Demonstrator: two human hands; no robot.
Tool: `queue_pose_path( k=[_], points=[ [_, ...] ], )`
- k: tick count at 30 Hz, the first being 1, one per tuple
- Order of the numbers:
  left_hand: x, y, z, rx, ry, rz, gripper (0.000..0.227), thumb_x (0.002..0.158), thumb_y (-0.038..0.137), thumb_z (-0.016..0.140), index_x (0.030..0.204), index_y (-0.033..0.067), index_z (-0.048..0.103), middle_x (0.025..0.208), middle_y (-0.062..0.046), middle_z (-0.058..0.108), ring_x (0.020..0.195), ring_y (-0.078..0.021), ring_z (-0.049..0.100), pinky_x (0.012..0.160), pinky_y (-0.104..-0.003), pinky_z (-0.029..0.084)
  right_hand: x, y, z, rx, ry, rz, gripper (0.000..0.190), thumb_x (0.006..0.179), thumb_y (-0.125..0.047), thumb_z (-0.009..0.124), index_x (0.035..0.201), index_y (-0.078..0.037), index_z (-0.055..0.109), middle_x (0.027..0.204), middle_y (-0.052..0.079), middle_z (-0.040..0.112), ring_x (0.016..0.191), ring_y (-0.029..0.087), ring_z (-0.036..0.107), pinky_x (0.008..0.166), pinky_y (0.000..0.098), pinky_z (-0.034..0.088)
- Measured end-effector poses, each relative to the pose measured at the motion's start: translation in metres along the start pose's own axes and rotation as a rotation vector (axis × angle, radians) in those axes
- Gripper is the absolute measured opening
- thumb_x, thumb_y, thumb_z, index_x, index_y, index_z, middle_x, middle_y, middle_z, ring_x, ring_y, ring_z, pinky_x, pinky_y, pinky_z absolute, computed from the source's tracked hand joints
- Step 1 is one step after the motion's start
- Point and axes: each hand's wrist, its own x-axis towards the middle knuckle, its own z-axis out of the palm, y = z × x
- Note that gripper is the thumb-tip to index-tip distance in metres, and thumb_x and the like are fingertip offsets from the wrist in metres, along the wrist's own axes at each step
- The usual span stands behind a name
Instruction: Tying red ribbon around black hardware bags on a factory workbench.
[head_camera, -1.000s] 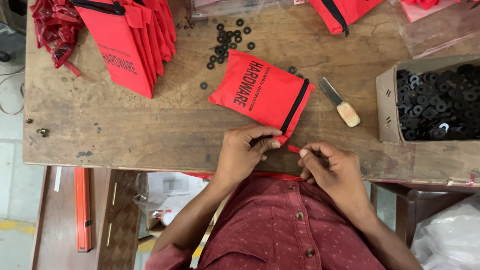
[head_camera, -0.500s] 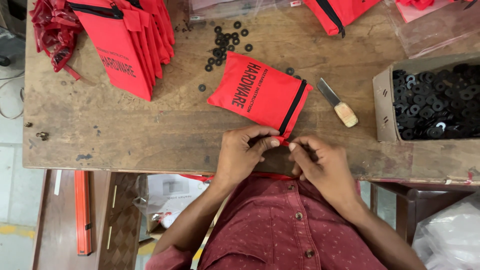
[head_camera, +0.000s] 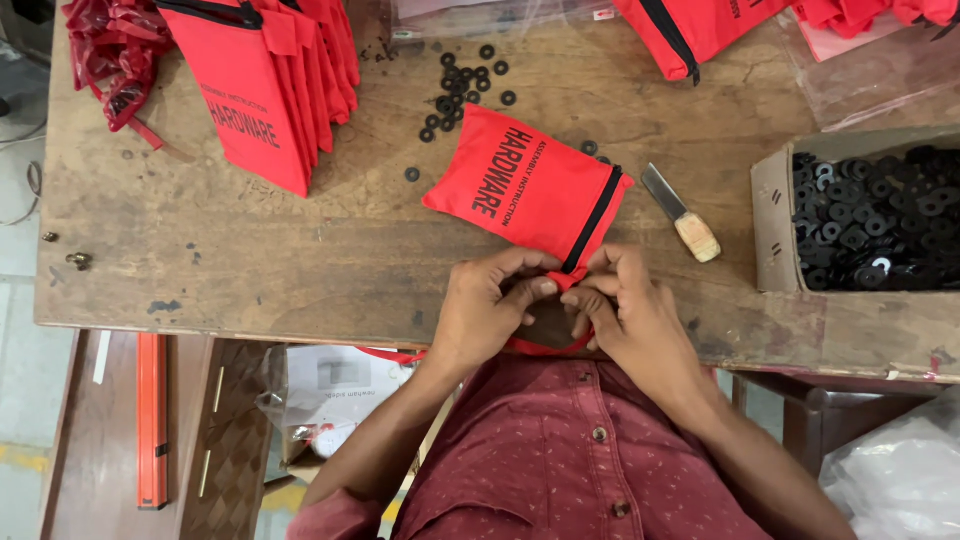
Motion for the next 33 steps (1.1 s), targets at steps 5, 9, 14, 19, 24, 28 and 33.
queue_pose_path(
  k=[5, 9, 14, 19, 24, 28, 33],
  points=[
    [-0.002, -0.013, -0.004, -0.044, -0.001, -0.016, 0.017, 0.095, 0.002, 0.068, 0.110, 0.0005, 0.074, 0.093, -0.006, 0.079, 0.077, -0.0076, 0.074, 0.062, -0.024, 0.063, 0.002, 0.004, 0.002, -0.048, -0.015, -0.047, 0.038, 0.096, -0.008, 0.064, 0.125, -0.002, 0.039, 0.087, 0.010, 0.078, 0.064, 0.015, 0.075, 0.052, 0.0299, 0.059],
    [-0.004, -0.008, -0.003, -0.033, 0.005, -0.057, 0.012, 0.095, 0.001, 0.070, 0.105, -0.0022, 0.074, 0.086, -0.010, 0.079, 0.068, -0.0103, 0.071, 0.059, -0.026, 0.060, 0.001, 0.003, 0.000, -0.085, -0.020, -0.071, 0.045, 0.093, -0.009, 0.067, 0.129, -0.003, 0.040, 0.087, 0.011, 0.079, 0.065, 0.016, 0.077, 0.055, 0.0311, 0.059],
    [-0.020, 0.004, 0.000, 0.248, 0.267, 0.220, 0.011, 0.093, 0.000, 0.073, 0.103, 0.0020, 0.071, 0.092, -0.010, 0.076, 0.081, -0.0191, 0.076, 0.066, -0.031, 0.062, -0.002, -0.001, 0.004, -0.117, -0.012, -0.085, 0.047, 0.092, -0.009, 0.069, 0.133, -0.003, 0.045, 0.091, 0.012, 0.079, 0.069, 0.020, 0.078, 0.057, 0.0328, 0.059],
    [-0.036, 0.015, 0.010, 0.556, 0.366, 0.581, 0.021, 0.085, -0.006, 0.072, 0.101, 0.0062, 0.069, 0.117, -0.010, 0.070, 0.095, -0.0256, 0.075, 0.078, -0.035, 0.061, -0.005, -0.005, 0.006, -0.252, 0.070, -0.368, 0.044, 0.086, -0.002, 0.072, 0.128, -0.002, 0.060, 0.099, 0.017, 0.075, 0.083, 0.029, 0.076, 0.069, 0.0362, 0.059],
    [-0.033, 0.013, 0.021, 0.485, 0.315, 0.635, 0.028, 0.083, -0.004, 0.078, 0.107, 0.0089, 0.068, 0.127, -0.015, 0.055, 0.103, -0.0275, 0.066, 0.083, -0.035, 0.057, -0.003, 0.000, 0.004, -0.259, 0.085, -0.381, 0.035, 0.081, 0.006, 0.069, 0.115, -0.002, 0.069, 0.099, 0.016, 0.074, 0.087, 0.032, 0.074, 0.073, 0.0382, 0.058],
    [-0.038, 0.000, 0.027, 0.053, 0.267, 0.371, 0.031, 0.094, 0.001, 0.075, 0.117, 0.0028, 0.056, 0.121, -0.011, 0.052, 0.099, -0.0206, 0.068, 0.080, -0.029, 0.062, 0.000, -0.003, 0.004, -0.196, 0.097, -0.361, 0.033, 0.082, 0.006, 0.068, 0.114, -0.002, 0.070, 0.097, 0.015, 0.075, 0.085, 0.030, 0.075, 0.073, 0.0370, 0.059],
    [-0.029, 0.012, 0.023, -0.471, 0.026, -0.343, 0.035, 0.091, 0.010, 0.064, 0.124, 0.0112, 0.052, 0.096, -0.003, 0.067, 0.062, -0.0099, 0.062, 0.050, -0.025, 0.052, 0.003, -0.018, -0.002, -0.097, 0.016, -0.453, 0.037, 0.084, 0.007, 0.064, 0.120, -0.003, 0.070, 0.104, 0.012, 0.075, 0.092, 0.026, 0.078, 0.077, 0.0337, 0.061]
  ],
)
